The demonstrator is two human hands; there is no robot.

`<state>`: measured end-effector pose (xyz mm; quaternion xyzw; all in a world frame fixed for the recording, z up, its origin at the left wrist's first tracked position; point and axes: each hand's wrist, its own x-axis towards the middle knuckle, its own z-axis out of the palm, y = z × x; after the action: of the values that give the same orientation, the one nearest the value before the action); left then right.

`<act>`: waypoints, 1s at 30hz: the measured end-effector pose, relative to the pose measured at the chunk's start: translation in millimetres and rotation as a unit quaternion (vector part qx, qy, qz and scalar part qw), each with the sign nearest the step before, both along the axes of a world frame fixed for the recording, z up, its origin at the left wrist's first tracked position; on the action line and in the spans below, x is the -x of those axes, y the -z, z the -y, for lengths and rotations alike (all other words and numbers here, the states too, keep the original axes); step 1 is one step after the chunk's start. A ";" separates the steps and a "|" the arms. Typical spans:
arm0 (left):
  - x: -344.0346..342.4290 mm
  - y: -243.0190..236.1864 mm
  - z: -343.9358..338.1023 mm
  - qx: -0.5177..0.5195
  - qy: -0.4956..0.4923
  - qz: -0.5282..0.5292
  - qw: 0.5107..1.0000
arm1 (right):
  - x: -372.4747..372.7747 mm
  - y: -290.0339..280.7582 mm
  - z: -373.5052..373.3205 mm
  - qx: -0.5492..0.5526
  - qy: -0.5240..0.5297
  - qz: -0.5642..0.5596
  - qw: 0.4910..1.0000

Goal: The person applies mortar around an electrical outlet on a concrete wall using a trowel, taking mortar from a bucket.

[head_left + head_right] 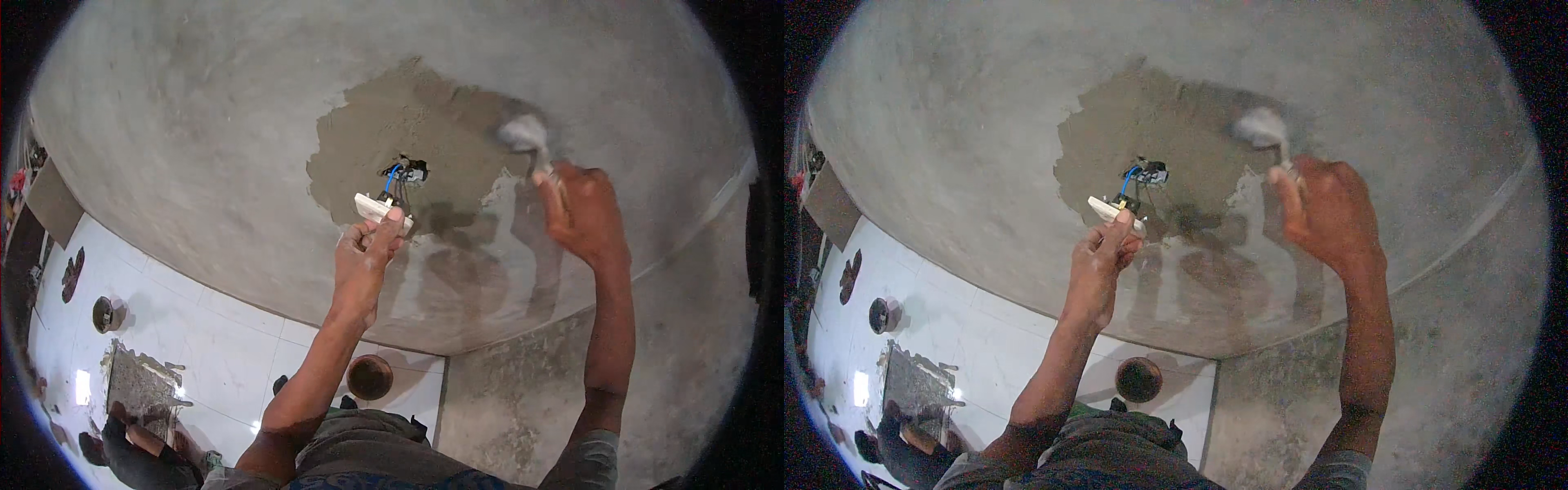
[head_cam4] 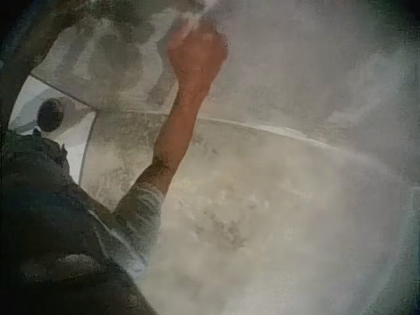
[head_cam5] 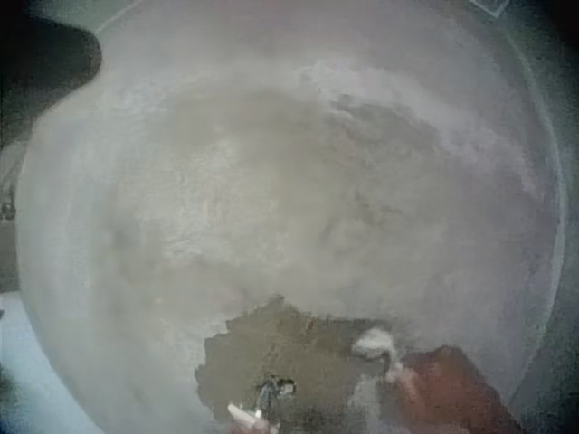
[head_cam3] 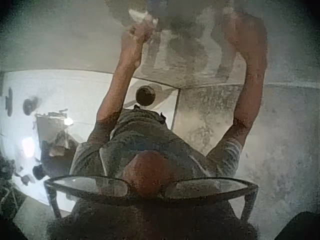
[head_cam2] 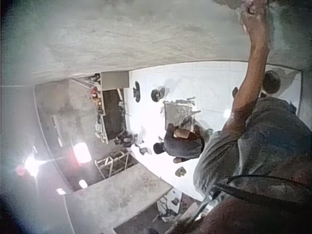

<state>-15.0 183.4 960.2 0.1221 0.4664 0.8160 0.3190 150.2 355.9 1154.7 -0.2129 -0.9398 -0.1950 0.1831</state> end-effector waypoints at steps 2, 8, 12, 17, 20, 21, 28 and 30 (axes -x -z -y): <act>-0.6 0.4 -0.3 -0.008 -0.006 -0.001 1.000 | 6.4 -13.4 12.0 0.110 0.027 -0.063 0.992; -3.5 -4.7 -0.3 -0.018 0.000 0.018 1.000 | 39.9 46.1 5.5 0.063 -0.129 -0.006 0.990; 0.4 -3.9 1.9 -0.014 -0.001 -0.001 1.000 | 39.7 41.6 -11.1 0.099 -0.165 -0.025 0.981; 1.5 -0.8 0.7 0.012 0.004 -0.017 1.000 | 8.2 68.5 7.2 0.202 -0.078 -0.220 0.951; 3.7 -2.2 2.3 -0.008 0.014 -0.002 1.000 | 39.7 91.1 34.1 0.140 -0.122 -0.203 0.961; 2.4 -2.7 2.0 -0.005 0.011 0.003 1.000 | 47.5 96.7 40.6 0.118 -0.132 -0.196 0.964; 5.0 -4.5 7.1 -0.005 0.006 -0.001 1.000 | 67.5 92.5 34.0 0.170 -0.030 -0.118 0.978; 6.3 -3.2 9.7 -0.005 0.003 -0.012 1.000 | 51.7 98.9 27.2 0.176 -0.012 -0.139 0.974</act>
<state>-21.3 173.8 963.4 0.1348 0.4658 0.8159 0.3149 98.5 328.7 1055.8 -0.2554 -0.9273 0.0077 0.2737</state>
